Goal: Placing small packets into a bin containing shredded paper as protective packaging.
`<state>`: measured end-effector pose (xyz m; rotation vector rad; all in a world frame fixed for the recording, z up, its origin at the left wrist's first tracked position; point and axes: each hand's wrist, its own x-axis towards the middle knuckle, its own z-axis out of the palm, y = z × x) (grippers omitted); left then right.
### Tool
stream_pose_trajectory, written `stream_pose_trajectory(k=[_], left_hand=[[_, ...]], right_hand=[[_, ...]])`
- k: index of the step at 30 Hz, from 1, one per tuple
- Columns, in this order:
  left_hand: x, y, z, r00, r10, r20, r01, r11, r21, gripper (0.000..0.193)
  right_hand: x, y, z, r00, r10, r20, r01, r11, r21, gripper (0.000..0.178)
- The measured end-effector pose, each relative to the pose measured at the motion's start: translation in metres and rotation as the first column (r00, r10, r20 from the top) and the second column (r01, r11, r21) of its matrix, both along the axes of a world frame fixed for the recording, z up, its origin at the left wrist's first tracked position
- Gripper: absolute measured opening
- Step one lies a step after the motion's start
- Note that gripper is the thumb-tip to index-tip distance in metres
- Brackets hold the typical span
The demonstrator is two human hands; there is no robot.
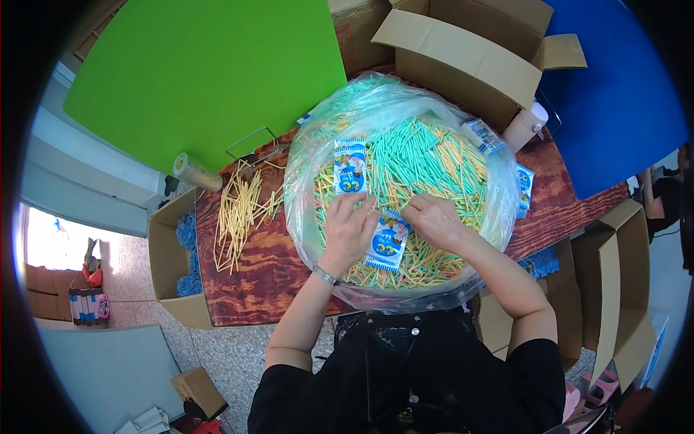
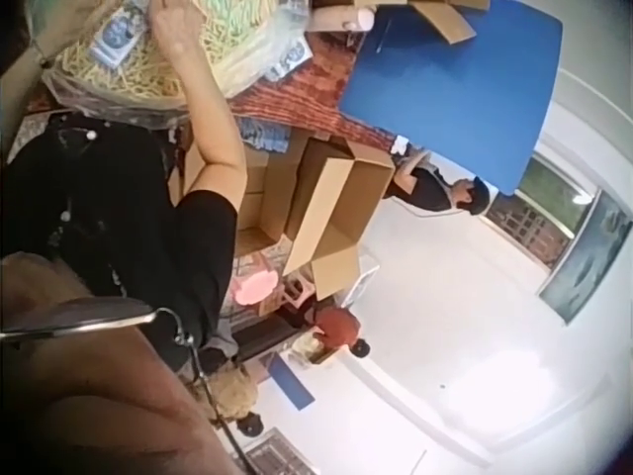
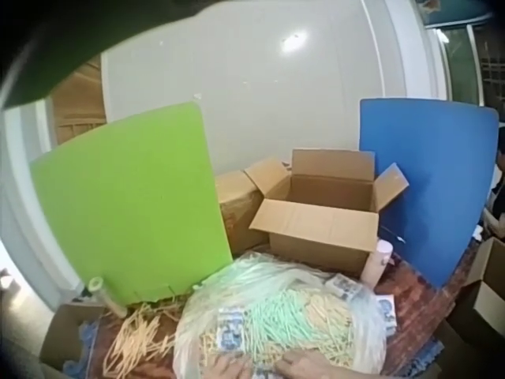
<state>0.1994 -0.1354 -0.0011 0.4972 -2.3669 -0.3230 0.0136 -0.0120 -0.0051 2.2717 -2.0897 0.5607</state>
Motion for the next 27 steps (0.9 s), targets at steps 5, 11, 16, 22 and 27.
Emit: stream_pose_trajectory(k=[5, 11, 16, 22, 27], left_hand=[[0.0, 0.024, 0.014, 0.996, -0.09, -0.011, 0.09, 0.986, 0.139, 0.027], [0.0, 0.024, 0.003, 0.979, -0.189, -0.08, 0.201, 0.805, 0.559, 0.017], [-0.01, 0.03, 0.015, 0.96, -0.281, -0.003, 0.221, 0.747, 0.627, 0.014], [-0.015, 0.03, 0.004, 0.989, -0.129, -0.067, 0.135, 0.647, 0.751, 0.018], [-0.023, 0.037, 0.013, 0.991, -0.12, -0.058, 0.117, 0.577, 0.808, 0.018]], right_hand=[[-0.002, 0.015, 0.02, 0.999, -0.004, -0.037, 0.0, 0.994, -0.112, 0.011], [0.004, 0.015, 0.027, 0.821, 0.05, 0.569, 0.007, 0.995, -0.097, 0.017], [0.0, 0.028, 0.038, 0.86, 0.036, 0.509, 0.021, 0.994, -0.105, 0.015], [-0.061, 0.041, 0.039, 0.747, -0.178, 0.641, 0.189, 0.981, 0.052, 0.021], [-0.12, 0.042, -0.007, 0.832, -0.553, -0.03, 0.543, 0.804, 0.244, 0.034]])
